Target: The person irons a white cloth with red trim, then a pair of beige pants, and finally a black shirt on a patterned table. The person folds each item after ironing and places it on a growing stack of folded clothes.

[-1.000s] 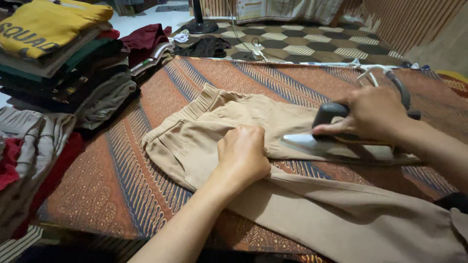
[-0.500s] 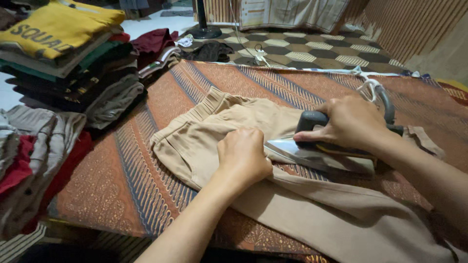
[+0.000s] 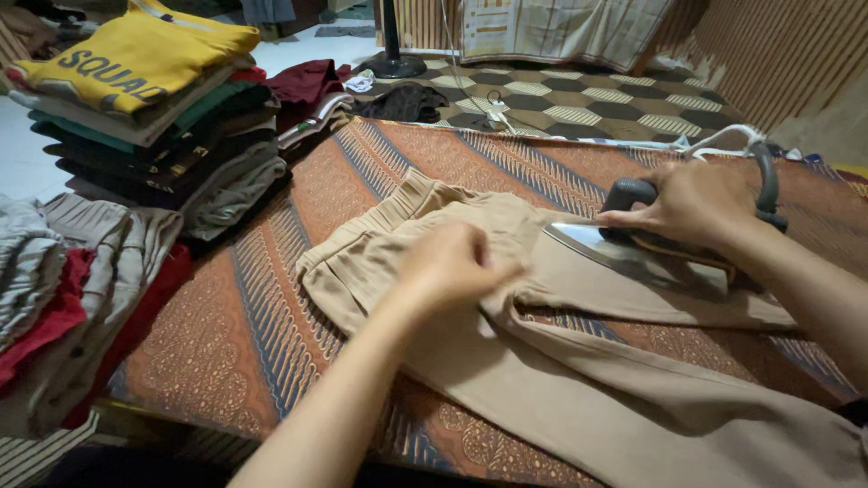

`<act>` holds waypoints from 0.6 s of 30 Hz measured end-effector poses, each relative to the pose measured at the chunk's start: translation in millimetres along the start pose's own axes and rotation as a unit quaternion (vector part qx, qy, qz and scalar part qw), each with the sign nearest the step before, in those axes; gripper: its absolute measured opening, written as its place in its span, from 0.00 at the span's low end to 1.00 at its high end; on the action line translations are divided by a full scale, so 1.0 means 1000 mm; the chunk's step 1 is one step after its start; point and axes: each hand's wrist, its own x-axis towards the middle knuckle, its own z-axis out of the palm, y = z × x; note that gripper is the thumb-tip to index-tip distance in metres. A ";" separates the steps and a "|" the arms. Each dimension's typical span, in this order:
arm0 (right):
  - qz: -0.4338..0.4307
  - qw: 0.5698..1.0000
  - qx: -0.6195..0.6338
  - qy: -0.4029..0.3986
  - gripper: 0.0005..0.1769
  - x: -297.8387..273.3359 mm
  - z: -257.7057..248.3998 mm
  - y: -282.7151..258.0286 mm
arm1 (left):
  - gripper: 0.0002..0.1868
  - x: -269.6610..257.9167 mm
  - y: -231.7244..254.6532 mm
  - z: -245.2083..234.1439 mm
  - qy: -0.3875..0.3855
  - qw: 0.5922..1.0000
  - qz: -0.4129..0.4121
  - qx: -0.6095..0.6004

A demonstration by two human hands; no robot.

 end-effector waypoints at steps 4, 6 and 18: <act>0.030 0.985 0.099 -0.140 0.49 -0.004 -0.004 -0.008 | 0.21 0.042 -0.044 -0.020 0.164 0.983 -0.084 0.012; -0.024 0.983 0.132 -0.122 0.51 -0.020 -0.008 -0.026 | 0.22 0.061 -0.069 -0.032 0.224 0.963 -0.106 0.109; -0.066 0.992 0.082 -0.065 0.46 0.000 -0.034 -0.084 | 0.38 0.144 -0.119 -0.008 0.022 0.963 -0.255 0.082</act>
